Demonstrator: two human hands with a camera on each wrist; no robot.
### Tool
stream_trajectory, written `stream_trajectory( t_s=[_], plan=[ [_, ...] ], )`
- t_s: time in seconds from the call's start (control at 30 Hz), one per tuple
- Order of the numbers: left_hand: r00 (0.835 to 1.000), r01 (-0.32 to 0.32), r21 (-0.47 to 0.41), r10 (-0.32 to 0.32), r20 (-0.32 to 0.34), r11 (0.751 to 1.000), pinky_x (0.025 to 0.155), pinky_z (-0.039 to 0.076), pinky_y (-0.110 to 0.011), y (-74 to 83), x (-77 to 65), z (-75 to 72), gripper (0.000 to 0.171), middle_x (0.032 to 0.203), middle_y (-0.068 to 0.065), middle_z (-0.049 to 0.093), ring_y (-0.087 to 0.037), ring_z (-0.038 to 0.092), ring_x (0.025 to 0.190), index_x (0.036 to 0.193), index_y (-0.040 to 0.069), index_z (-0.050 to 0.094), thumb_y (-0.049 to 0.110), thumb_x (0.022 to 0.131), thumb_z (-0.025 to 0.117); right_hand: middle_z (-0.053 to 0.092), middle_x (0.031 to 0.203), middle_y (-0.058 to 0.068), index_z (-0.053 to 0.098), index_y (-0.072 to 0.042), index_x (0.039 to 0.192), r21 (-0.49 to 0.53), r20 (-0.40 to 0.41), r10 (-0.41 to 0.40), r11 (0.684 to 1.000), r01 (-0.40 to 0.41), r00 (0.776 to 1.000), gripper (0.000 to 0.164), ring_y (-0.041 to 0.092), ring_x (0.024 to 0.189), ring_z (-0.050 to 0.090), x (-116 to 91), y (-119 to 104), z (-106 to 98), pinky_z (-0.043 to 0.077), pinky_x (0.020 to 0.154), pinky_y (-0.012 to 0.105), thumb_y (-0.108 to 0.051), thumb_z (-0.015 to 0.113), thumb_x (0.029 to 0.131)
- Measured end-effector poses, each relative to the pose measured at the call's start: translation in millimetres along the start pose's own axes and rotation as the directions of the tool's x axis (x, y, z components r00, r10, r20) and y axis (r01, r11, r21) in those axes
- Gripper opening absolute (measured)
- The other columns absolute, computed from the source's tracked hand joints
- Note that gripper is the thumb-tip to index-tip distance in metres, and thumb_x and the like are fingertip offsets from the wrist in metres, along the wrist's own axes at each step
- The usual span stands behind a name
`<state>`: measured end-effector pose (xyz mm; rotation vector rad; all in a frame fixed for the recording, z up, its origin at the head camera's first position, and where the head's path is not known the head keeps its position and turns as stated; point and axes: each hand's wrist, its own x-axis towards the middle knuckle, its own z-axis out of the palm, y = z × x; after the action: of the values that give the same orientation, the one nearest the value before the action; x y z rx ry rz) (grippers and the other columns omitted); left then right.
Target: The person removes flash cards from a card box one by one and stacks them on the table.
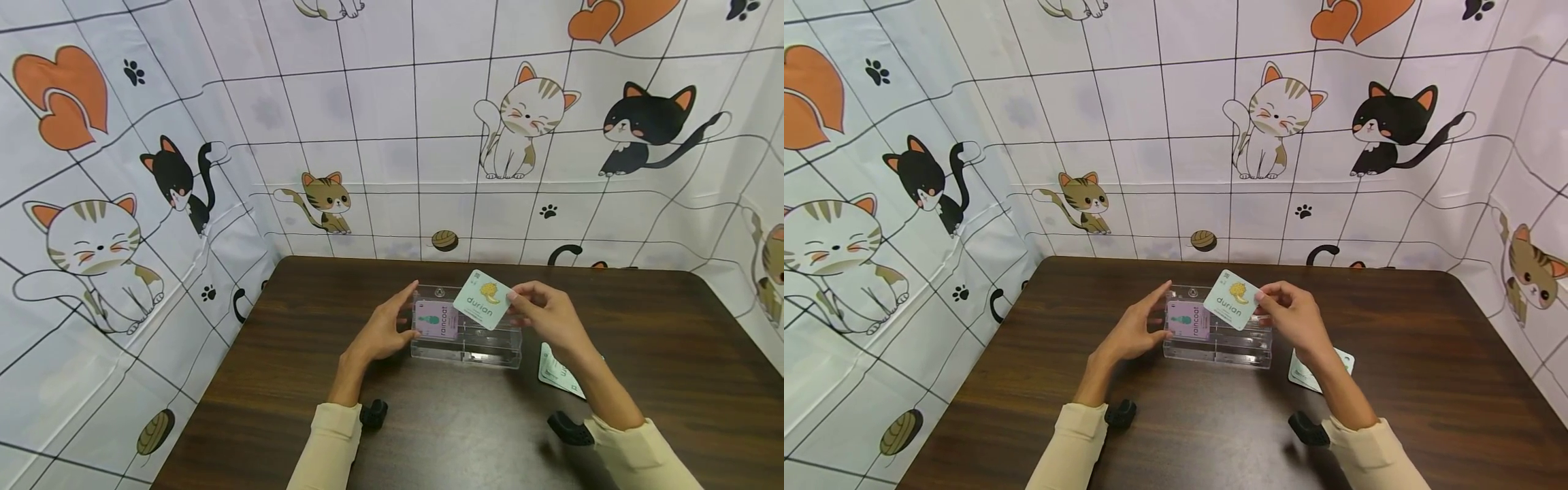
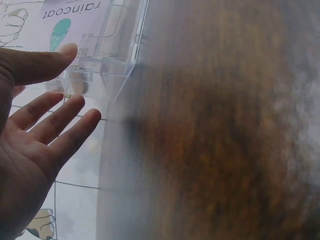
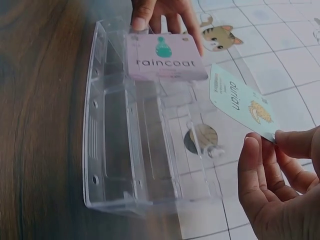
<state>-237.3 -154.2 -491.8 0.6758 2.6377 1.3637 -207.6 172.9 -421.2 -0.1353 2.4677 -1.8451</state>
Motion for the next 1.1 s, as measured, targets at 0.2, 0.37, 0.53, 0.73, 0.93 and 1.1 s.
stream_trajectory(
  t_s=[0.2,0.37,0.53,0.73,0.93,1.1],
  plan=[
    [1.0,0.006,-0.005,-0.006,-0.008,1.0,0.115,0.056,-0.05,1.1,-0.7,-0.6,0.104,0.177,-0.008,0.032,-0.035,0.051,0.152,0.173,0.03,0.022,-0.003,0.093,0.079,0.069,0.103,-0.001,0.059,0.01,0.132,0.012,-0.01,0.03,0.999,-0.03,1.0,0.038,0.009,0.091,0.071,-2.9,3.8,-11.2,0.068,0.082,0.029,-0.021,0.063,0.11],
    [1.0,-0.005,-0.006,0.005,-0.01,1.0,0.115,0.057,-0.051,1.1,-1.1,-0.7,0.104,0.174,-0.011,0.036,-0.036,0.052,0.151,0.173,0.03,0.022,-0.003,0.093,0.079,0.068,0.103,-0.006,0.058,0.009,0.133,0.025,-0.013,0.049,0.998,-0.049,0.999,0.039,0.007,0.09,0.07,-5.1,8.5,-19.8,0.067,0.082,0.027,-0.023,0.062,0.11],
    [1.0,-0.013,-0.005,0.013,-0.011,1.0,0.114,0.057,-0.051,0.0,-0.5,-0.1,0.103,0.172,-0.013,0.04,-0.036,0.053,0.15,0.173,0.031,0.023,-0.003,0.093,0.079,0.069,0.102,-0.01,0.058,0.008,0.133,0.026,-0.014,0.052,0.998,-0.052,0.999,0.041,0.007,0.091,0.07,-8.1,12.1,-29.2,0.067,0.083,0.027,-0.026,0.062,0.111],
    [1.0,-0.005,0.0,0.005,-0.006,1.0,0.114,0.057,-0.051,-0.7,0.0,0.9,0.103,0.173,-0.013,0.039,-0.035,0.052,0.151,0.173,0.032,0.022,-0.002,0.094,0.079,0.069,0.102,-0.012,0.057,0.006,0.134,-0.004,-0.012,0.055,0.998,-0.055,0.998,0.044,0.006,0.091,0.07,-13.5,14.4,-40.8,0.068,0.085,0.028,-0.031,0.06,0.111],
    [1.0,-0.009,0.001,0.009,-0.013,1.0,0.114,0.057,-0.051,-1.0,0.0,1.2,0.103,0.172,-0.014,0.04,-0.036,0.053,0.15,0.173,0.031,0.022,-0.003,0.094,0.079,0.068,0.099,-0.012,0.057,0.007,0.134,-0.014,-0.03,0.067,0.998,-0.068,0.997,0.043,0.006,0.088,0.069,-16.9,16.7,-50.6,0.068,0.082,0.027,-0.029,0.06,0.111],
    [1.0,-0.004,-0.007,0.004,-0.013,1.0,0.115,0.056,-0.051,-0.1,-0.5,0.2,0.104,0.172,-0.012,0.04,-0.035,0.053,0.15,0.173,0.032,0.022,-0.003,0.093,0.08,0.069,0.097,-0.014,0.056,0.008,0.136,-0.055,-0.049,0.083,0.995,-0.086,0.995,0.044,0.005,0.086,0.069,-19.2,22.2,-58.8,0.068,0.08,0.026,-0.028,0.06,0.112]
  ],
)
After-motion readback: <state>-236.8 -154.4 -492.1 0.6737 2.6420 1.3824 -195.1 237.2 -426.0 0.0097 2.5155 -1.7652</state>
